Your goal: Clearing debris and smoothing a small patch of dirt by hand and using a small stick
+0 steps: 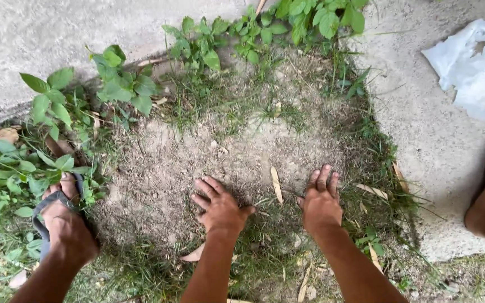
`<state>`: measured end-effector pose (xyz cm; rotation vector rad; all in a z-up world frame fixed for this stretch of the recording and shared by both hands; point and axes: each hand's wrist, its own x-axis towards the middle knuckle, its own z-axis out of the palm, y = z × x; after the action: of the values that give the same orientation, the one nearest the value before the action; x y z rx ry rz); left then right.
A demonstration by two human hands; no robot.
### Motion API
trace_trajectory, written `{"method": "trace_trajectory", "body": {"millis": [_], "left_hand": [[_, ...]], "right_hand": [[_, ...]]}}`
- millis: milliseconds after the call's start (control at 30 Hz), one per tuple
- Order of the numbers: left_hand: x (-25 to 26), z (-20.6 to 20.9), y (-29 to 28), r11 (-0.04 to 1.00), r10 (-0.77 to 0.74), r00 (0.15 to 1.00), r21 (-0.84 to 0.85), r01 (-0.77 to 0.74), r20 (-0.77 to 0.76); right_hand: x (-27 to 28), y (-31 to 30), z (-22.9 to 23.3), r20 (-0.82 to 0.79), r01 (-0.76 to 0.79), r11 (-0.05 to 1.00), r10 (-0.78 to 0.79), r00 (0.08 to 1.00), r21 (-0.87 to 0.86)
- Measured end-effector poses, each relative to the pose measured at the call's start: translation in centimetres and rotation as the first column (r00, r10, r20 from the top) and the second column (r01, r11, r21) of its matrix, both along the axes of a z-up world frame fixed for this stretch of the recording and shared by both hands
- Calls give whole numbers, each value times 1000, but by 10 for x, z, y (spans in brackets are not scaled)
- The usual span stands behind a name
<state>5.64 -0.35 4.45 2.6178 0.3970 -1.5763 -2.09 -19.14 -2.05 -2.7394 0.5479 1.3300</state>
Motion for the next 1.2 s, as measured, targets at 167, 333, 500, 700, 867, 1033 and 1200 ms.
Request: {"method": "trace_trajectory", "body": {"millis": [167,333,500,700,867,1033,1200], "left_hand": [[0,-35,-1,998,-61,997,28,59,49],[3,-44,-4,987,-148,988,63,145,51],[3,-50,-2,989,-138,986,56,133,92],[4,-48,-2,985,-162,985,72,158,64],[2,-48,-3,993,-109,990,53,105,92],[1,-58,3,991,-120,987,70,113,106],[3,-64,1,995,-90,990,55,84,111]], "right_hand": [[-4,-1,-8,39,-38,999,38,999,-26],[-4,-2,-8,47,-30,999,32,998,-36],[-5,-3,-15,54,-28,999,29,998,-33],[-5,-1,-13,60,-76,995,79,995,-57],[-4,-1,-7,50,-90,992,95,994,-94],[12,-2,15,126,45,999,-42,991,-21],[54,-16,28,580,233,968,-240,778,87]]}}
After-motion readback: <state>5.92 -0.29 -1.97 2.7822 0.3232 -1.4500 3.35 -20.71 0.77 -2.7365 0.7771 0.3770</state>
